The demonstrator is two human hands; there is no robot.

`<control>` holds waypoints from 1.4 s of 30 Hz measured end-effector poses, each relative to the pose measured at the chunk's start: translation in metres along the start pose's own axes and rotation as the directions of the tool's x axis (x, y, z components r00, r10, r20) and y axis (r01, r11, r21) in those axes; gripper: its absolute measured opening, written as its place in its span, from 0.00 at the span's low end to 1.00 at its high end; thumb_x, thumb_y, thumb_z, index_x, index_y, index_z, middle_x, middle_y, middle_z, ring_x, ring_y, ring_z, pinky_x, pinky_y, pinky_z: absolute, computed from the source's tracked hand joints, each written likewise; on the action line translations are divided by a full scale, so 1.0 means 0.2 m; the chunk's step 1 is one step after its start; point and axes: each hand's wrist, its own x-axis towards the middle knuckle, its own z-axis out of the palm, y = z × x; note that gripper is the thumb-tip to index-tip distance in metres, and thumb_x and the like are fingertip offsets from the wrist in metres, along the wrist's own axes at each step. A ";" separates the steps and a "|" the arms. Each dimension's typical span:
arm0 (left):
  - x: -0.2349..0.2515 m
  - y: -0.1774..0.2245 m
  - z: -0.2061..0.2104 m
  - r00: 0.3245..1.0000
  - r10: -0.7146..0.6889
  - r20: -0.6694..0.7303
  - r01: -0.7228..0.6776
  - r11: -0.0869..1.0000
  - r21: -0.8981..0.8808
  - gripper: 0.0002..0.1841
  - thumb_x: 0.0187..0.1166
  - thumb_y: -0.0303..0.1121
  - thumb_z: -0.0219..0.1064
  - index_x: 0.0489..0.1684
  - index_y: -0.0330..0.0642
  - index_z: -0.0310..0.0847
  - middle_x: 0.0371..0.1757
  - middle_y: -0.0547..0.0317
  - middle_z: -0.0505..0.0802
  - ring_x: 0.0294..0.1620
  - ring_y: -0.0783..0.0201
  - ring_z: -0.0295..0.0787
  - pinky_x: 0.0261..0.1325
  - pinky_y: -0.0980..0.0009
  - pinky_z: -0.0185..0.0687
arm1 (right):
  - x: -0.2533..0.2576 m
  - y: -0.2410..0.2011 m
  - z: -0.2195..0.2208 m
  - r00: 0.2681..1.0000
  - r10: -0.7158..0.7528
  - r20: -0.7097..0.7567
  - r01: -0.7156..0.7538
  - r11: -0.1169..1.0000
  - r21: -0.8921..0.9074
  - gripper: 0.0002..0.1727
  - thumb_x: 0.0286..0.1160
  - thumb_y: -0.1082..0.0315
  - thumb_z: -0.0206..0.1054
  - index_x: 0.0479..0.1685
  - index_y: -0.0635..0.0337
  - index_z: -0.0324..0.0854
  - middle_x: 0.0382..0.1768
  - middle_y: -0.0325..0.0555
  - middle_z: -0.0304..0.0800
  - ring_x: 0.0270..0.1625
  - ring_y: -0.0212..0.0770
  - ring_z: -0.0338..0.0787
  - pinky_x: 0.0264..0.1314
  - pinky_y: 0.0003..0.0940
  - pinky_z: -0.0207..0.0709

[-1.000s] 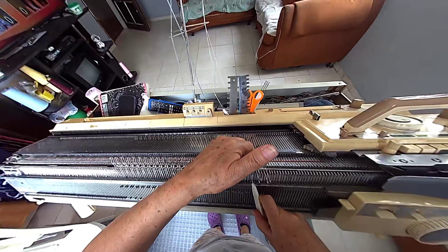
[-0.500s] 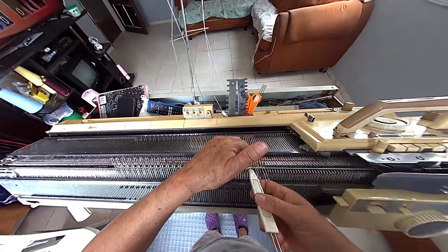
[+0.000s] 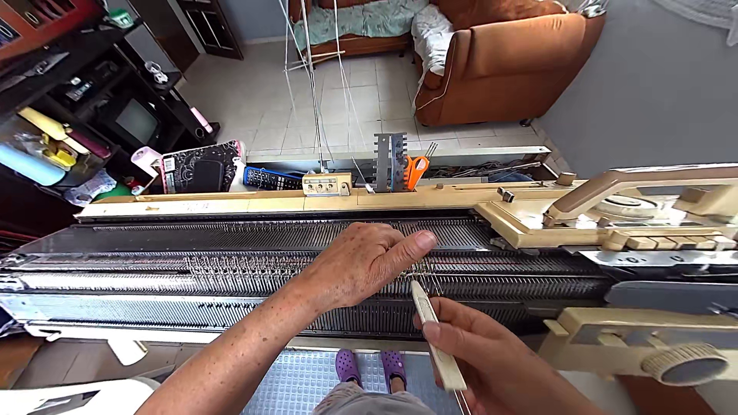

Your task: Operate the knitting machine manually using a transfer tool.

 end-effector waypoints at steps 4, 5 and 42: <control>0.00 0.02 0.00 1.000 -0.027 0.002 0.027 1.000 0.010 0.39 0.91 0.57 0.32 0.43 0.41 0.91 0.34 0.61 0.90 0.38 0.68 0.85 0.47 0.65 0.78 | -0.13 0.02 0.06 0.990 -0.102 0.100 0.136 0.888 -0.440 0.08 0.83 0.68 0.63 0.50 0.53 0.68 0.28 0.26 0.88 0.24 0.23 0.88 0.24 0.22 0.83; 0.00 0.02 0.00 1.000 -0.025 0.007 0.025 1.000 0.010 0.39 0.91 0.58 0.32 0.42 0.41 0.91 0.35 0.60 0.91 0.40 0.67 0.86 0.48 0.64 0.79 | -0.11 0.05 0.03 0.986 -0.149 0.078 0.165 0.764 -0.624 0.09 0.82 0.67 0.66 0.50 0.61 0.72 0.26 0.35 0.88 0.23 0.29 0.89 0.24 0.27 0.85; 0.02 -0.03 0.00 0.999 0.045 0.025 -0.045 0.999 -0.009 0.34 0.91 0.56 0.38 0.31 0.43 0.88 0.30 0.66 0.86 0.36 0.74 0.82 0.42 0.72 0.73 | 0.03 0.20 -0.02 0.958 -0.286 -0.005 0.013 0.061 -0.998 0.15 0.78 0.68 0.65 0.51 0.74 0.79 0.19 0.55 0.84 0.22 0.54 0.89 0.26 0.47 0.82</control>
